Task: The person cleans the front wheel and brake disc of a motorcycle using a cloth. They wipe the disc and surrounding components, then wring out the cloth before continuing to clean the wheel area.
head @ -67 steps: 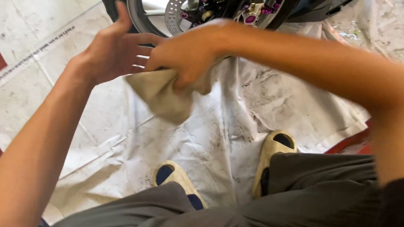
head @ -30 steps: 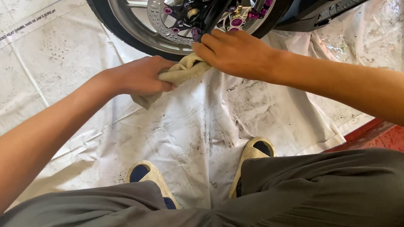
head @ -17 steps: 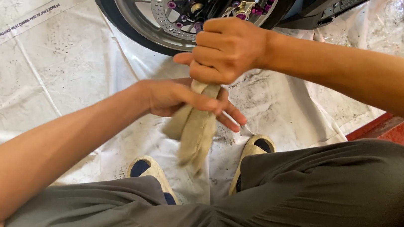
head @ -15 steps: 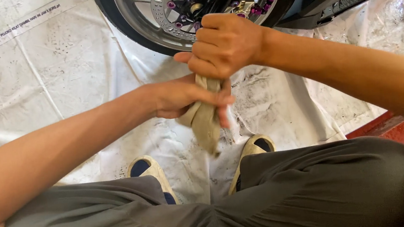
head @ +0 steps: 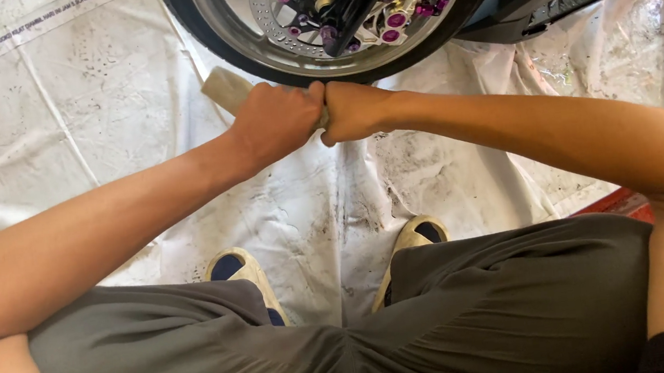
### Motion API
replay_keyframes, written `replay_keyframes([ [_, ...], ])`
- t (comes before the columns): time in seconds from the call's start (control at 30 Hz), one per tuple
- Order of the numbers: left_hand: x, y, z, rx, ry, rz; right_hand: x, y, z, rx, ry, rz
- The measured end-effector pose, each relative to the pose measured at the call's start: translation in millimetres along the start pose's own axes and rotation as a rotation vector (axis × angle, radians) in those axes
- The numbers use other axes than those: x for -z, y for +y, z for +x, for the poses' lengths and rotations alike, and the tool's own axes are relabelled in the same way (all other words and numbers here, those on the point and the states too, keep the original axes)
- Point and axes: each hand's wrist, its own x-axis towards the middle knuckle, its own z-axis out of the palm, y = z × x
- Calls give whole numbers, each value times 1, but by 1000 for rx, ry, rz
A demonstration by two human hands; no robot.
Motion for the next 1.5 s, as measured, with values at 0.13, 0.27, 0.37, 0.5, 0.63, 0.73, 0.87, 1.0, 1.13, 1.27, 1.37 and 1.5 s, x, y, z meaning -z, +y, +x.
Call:
replay_keyframes([
  [0.13, 1, -3, -4, 90, -61, -255, 14, -10, -12, 31, 20, 11],
  [0.27, -5, -7, -8, 517, -283, -1289, 42, -22, -33, 317, 325, -165],
  [0.37, 8, -6, -13, 438, -742, -1979, 42, -16, -24, 1116, 1072, -486],
  [0.5, 44, 34, -29, 348, -846, -2262, 44, -19, -41, 1277, 1088, -554],
  [0.63, 73, 55, -38, 198, -990, -2387, 48, -20, -39, 1429, 1029, -463],
  [0.73, 59, 58, -38, 241, -939, -2371, 50, -14, -29, 1434, 1028, -600],
  [0.87, 52, 49, -22, 497, -652, -2027, 82, -15, -30, 1268, 946, -979],
  [1.0, 53, 40, -24, 731, -398, -1616, 61, -3, -27, 1037, 804, -1040],
  [1.13, 34, 21, -25, 419, -351, -962, 15, 9, -19, 745, 606, -919],
  [1.27, 5, 3, -18, 167, -69, -412, 7, -19, -33, 454, 319, -257],
  [1.37, 3, -12, -13, 57, 90, -141, 16, -30, -31, 274, 171, 24],
  [1.5, -9, -20, -16, -18, 182, -78, -4, -22, -16, 202, 21, 222],
])
